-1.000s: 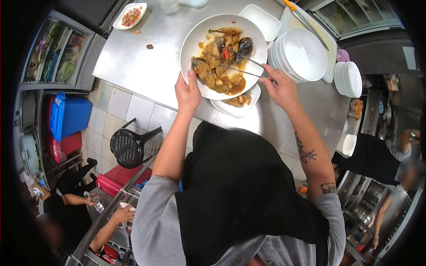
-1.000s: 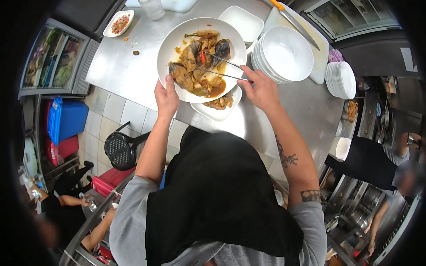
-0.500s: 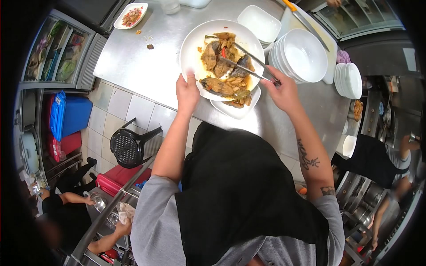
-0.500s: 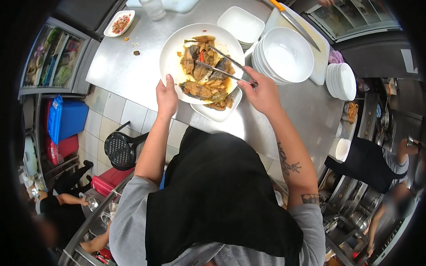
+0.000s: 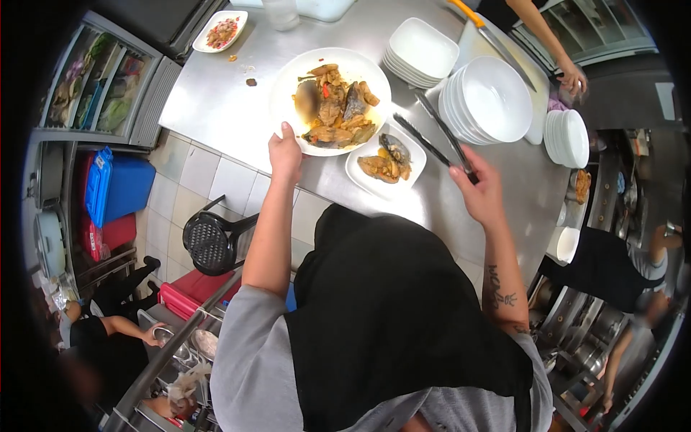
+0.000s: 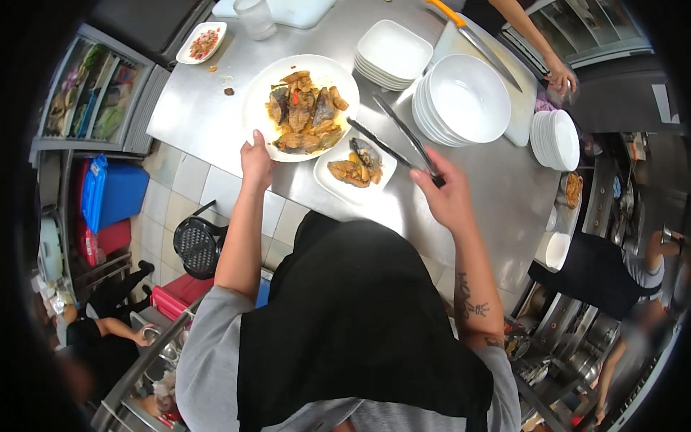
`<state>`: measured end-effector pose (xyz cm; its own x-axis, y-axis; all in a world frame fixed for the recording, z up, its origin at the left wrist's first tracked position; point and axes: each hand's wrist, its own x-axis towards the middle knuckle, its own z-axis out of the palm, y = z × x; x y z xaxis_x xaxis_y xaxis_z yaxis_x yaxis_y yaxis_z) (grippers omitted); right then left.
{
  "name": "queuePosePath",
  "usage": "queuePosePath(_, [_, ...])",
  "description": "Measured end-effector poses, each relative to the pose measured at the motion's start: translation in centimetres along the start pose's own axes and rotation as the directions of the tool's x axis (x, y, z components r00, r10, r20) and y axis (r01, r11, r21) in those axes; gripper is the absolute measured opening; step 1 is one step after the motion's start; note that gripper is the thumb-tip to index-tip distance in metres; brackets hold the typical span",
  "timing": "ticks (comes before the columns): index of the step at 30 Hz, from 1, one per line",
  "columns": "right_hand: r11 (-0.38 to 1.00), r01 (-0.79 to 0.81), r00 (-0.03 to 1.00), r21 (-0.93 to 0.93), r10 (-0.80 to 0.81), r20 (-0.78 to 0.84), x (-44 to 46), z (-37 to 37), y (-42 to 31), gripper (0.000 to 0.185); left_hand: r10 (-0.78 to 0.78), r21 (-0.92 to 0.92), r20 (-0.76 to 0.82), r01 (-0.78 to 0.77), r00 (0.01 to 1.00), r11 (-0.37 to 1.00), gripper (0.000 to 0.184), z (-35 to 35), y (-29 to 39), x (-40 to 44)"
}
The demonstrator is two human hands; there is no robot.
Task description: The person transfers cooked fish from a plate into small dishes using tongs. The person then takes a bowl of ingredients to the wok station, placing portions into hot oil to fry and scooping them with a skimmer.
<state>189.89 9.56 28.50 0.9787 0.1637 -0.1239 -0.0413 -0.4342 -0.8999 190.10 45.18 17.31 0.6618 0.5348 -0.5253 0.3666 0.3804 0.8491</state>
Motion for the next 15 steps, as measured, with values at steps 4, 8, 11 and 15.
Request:
queuePosePath(4, [0.998,-0.017,1.000,0.060,0.018,-0.016,-1.8,0.7,2.4,0.049,0.079,0.019,-0.042,-0.078,0.996,0.997,0.040,1.1,-0.2,1.2])
queuePosePath(8, [0.995,-0.104,0.994,0.005,0.104,0.014,-3.4,1.1,3.5,0.049,0.160,-0.063,0.062,-0.156,0.985,0.986,0.045,0.8,-2.5,5.7])
queuePosePath(11, [0.991,-0.096,0.992,-0.097,0.104,0.077,-4.4,1.3,2.7,0.050,0.028,0.770,0.227,-0.197,0.973,0.607,0.052,-1.2,2.8,5.7])
queuePosePath(15, [0.985,-0.087,0.991,-0.147,0.101,0.091,-4.6,1.4,1.4,0.050,0.358,0.825,0.372,-0.482,0.856,0.294,0.050,1.1,10.0,4.1])
